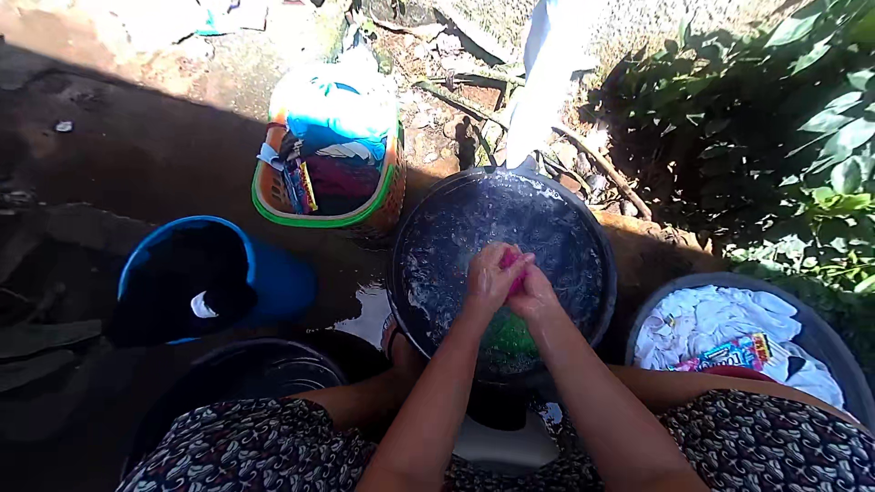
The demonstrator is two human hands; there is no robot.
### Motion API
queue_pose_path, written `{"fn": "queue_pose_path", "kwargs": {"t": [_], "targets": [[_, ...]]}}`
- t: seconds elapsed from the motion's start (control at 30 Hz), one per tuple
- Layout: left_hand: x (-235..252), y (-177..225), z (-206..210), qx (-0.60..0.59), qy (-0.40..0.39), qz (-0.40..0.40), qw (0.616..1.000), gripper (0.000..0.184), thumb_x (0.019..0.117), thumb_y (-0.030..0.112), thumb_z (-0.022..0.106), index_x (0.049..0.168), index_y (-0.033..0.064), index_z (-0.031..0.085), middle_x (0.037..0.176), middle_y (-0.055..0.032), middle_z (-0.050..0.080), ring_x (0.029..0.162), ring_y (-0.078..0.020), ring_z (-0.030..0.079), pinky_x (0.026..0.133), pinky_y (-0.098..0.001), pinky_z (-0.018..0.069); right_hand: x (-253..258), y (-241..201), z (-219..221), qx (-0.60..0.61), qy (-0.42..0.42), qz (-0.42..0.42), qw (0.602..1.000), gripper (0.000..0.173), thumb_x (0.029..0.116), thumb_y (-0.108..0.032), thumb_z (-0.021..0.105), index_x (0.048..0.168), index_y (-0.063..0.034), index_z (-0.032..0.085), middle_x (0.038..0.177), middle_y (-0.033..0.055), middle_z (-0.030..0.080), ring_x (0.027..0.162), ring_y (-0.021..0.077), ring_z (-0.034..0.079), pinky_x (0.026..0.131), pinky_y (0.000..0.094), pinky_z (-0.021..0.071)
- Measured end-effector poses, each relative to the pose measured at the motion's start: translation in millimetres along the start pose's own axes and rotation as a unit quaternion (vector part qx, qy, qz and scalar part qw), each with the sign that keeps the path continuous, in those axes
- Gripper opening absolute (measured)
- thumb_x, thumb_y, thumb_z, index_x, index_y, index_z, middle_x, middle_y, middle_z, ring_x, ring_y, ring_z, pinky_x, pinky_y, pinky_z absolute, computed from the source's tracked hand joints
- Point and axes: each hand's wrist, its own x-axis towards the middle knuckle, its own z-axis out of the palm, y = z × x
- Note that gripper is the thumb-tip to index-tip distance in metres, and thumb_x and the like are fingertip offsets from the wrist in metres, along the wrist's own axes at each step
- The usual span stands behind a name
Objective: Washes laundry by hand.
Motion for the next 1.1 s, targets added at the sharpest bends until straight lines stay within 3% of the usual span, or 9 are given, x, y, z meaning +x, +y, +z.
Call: {"fn": "queue_pose_path", "kwargs": {"t": [0.13,0.27,0.4,0.53,0.63,0.77,0.87,0.97,1.1], "targets": [[-8,22,15,-0.279,0.188,-0.184,0.923,0.048,0.1119,0.039,0.036,0.116,-0.0016,0.062,0.104,-0.0107,0.068,0.096,-0.0168,0.067,0.089,-0.0391,0.0576,9,-2,25,-0.016,-0.044,-0.19,0.981,0.025,0.1066,-0.015,0.05,0.13,-0.007,0.054,0.103,0.0061,0.066,0.091,0.0165,0.067,0.082,0.0379,0.0594],[11,30,9,-0.532,0.176,-0.315,0.766,0.036,0.1117,0.037,0.035,0.109,0.0082,0.056,0.089,-0.0047,0.066,0.083,-0.0157,0.066,0.079,-0.0369,0.0582,-7,-18,31,-0.187,-0.145,-0.324,0.916,0.037,0.1068,-0.028,0.05,0.076,-0.0103,0.058,0.066,-0.0032,0.059,0.063,0.0076,0.06,0.065,0.0302,0.0554],[32,29,-20,-0.449,-0.138,-0.321,0.823,0.035,0.1115,0.026,0.034,0.12,0.0089,0.063,0.084,0.0031,0.068,0.074,-0.0016,0.065,0.068,-0.0182,0.0546,-24,-36,18,-0.452,-0.348,-0.525,0.632,0.029,0.0868,-0.012,0.068,0.059,-0.0048,0.064,0.065,0.0037,0.065,0.072,0.0131,0.064,0.073,0.0341,0.0532],[62,44,-22,-0.268,-0.428,-0.326,0.799,0.04,0.1126,0.033,0.033,0.083,0.0157,0.054,0.054,0.0104,0.045,0.044,0.0019,0.046,0.044,-0.0143,0.0426,-40,-20,3,-0.634,-0.409,-0.585,0.299,0.025,0.087,-0.019,0.062,0.064,-0.0113,0.067,0.063,0.0027,0.064,0.071,0.0228,0.066,0.069,0.0412,0.0513],[62,54,-2,0.074,-0.535,-0.266,0.799,0.053,0.1111,0.044,0.036,0.09,0.0029,0.06,0.061,-0.0005,0.047,0.049,-0.0083,0.045,0.052,-0.0245,0.0428,-29,4,-18,-0.715,-0.438,-0.51,0.192,0.017,0.0876,-0.01,0.064,0.072,-0.0054,0.068,0.07,0.0089,0.068,0.085,0.0306,0.07,0.078,0.0455,0.0531],[43,32,29,0.319,-0.546,-0.205,0.747,0.055,0.111,0.041,0.039,0.099,-0.0055,0.066,0.082,-0.0163,0.061,0.071,-0.0269,0.059,0.072,-0.0476,0.0509,-19,28,-25,-0.819,-0.44,-0.341,0.139,0.018,0.0974,0.0,0.054,0.09,0.0077,0.069,0.088,0.0236,0.07,0.091,0.0426,0.07,0.074,0.0574,0.0561],[51,22,9,0.337,-0.455,-0.177,0.805,0.054,0.1111,0.039,0.039,0.101,-0.0068,0.067,0.091,-0.0226,0.066,0.084,-0.0343,0.066,0.08,-0.0545,0.0537,6,33,-33,-0.772,-0.432,-0.441,0.152,0.018,0.0968,0.001,0.054,0.095,0.0032,0.072,0.101,0.0179,0.072,0.103,0.0351,0.071,0.087,0.0502,0.058],[78,38,-72,0.396,-0.318,-0.097,0.856,0.055,0.112,0.036,0.037,0.104,-0.0103,0.066,0.106,-0.0309,0.066,0.107,-0.0459,0.065,0.093,-0.0641,0.0487,16,15,-34,-0.759,-0.442,-0.419,0.23,0.017,0.098,-0.007,0.059,0.101,-0.0009,0.074,0.118,0.0152,0.071,0.128,0.0331,0.06,0.117,0.0532,0.0388],[53,100,-264,0.44,-0.077,-0.124,0.886,0.062,0.1086,0.049,0.041,0.11,-0.0084,0.063,0.105,-0.035,0.064,0.104,-0.0535,0.062,0.09,-0.0755,0.0423,30,-12,-69,-0.899,-0.291,-0.149,0.29,0.041,0.0881,-0.014,0.075,0.128,-0.0036,0.068,0.135,0.0222,0.06,0.13,0.0438,0.053,0.103,0.0651,0.0437]]}}
